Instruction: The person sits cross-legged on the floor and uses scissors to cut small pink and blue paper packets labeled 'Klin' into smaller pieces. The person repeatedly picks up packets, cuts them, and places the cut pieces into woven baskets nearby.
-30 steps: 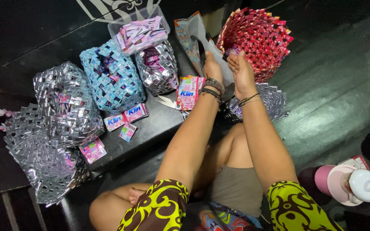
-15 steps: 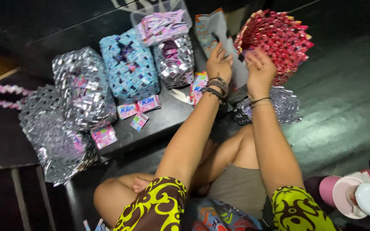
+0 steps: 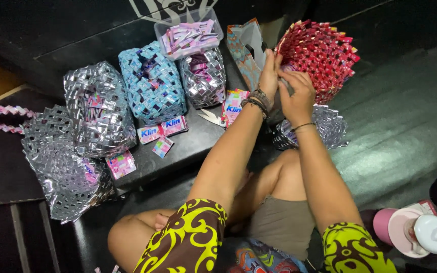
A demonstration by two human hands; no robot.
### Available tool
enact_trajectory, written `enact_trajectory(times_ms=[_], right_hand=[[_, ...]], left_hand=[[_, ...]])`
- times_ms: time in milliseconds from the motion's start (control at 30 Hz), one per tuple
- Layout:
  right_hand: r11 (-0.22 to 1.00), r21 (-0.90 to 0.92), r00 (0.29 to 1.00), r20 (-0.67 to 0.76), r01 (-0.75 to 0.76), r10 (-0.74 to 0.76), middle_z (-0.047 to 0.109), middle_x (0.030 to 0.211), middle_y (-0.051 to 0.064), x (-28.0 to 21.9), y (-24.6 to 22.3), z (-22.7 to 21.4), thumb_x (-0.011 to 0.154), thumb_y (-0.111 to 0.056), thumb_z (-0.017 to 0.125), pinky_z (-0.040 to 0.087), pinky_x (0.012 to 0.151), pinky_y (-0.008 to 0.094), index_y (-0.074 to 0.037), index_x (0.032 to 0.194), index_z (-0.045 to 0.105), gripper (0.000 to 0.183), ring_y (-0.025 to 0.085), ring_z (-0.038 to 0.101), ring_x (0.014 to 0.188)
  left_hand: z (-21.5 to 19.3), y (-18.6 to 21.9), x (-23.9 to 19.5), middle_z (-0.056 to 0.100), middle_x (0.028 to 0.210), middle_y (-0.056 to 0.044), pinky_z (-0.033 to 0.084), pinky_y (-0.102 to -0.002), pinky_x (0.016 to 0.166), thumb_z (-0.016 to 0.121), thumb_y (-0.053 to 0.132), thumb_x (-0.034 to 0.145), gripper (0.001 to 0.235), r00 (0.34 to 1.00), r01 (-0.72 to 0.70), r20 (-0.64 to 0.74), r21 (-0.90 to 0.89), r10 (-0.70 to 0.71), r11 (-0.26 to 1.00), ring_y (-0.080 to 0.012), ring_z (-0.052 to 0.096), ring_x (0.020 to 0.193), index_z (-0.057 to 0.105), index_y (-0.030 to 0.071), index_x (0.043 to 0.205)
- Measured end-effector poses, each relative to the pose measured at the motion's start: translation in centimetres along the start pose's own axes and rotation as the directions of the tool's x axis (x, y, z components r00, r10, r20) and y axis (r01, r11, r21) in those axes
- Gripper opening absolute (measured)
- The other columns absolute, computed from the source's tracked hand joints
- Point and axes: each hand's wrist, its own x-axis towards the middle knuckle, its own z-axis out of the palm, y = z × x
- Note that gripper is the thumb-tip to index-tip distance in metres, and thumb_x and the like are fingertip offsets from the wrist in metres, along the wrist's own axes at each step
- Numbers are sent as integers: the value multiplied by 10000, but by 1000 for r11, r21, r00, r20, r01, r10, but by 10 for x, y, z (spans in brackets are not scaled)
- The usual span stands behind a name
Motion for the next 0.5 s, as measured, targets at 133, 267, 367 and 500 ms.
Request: enact_trajectory(times_ms=[133, 267, 367, 500], right_hand=[[960, -281, 997, 80, 16, 7, 723, 919, 15, -12, 24, -6, 929, -94, 778, 404, 815, 393, -128, 924, 772, 35, 266, 574, 970], [992, -94, 994, 80, 80, -73, 711, 1179, 187, -11, 7, -9, 990, 0, 547, 477, 939, 472, 46, 1215, 704, 278, 364, 603, 1084], [966, -170, 971, 175, 194, -164, 715, 1196, 155, -29, 23, -6, 870, 17, 551, 456, 977, 522, 26, 1162, 716, 335, 380, 617, 1139], [949, -299, 990, 131, 97, -60, 687, 1320, 153, -29, 3, -17, 836, 15, 565, 423, 978, 478, -23, 1346, 685, 525, 344, 585, 1192]], left_hand=[[-6, -3, 0, 163, 1694, -77, 33, -457, 1269, 230, 820, 759, 1106, 999, -50, -16, 15, 50, 999, -220, 123, 1574, 50, 171, 1636], [-2, -4, 4, 163, 1692, -80, 56, -426, 1273, 249, 825, 743, 1134, 997, -56, -46, -40, 54, 998, -213, 122, 1571, 61, 143, 1629], [-6, 2, 0, 134, 1701, -77, 26, -470, 1269, 218, 834, 741, 1122, 996, -71, -61, 0, 70, 998, -237, 93, 1577, 57, 164, 1626], [-10, 0, 4, 129, 1695, -106, 76, -399, 1275, 254, 758, 818, 1047, 987, -140, -85, -37, 137, 989, -227, 120, 1567, 19, 141, 1630]])
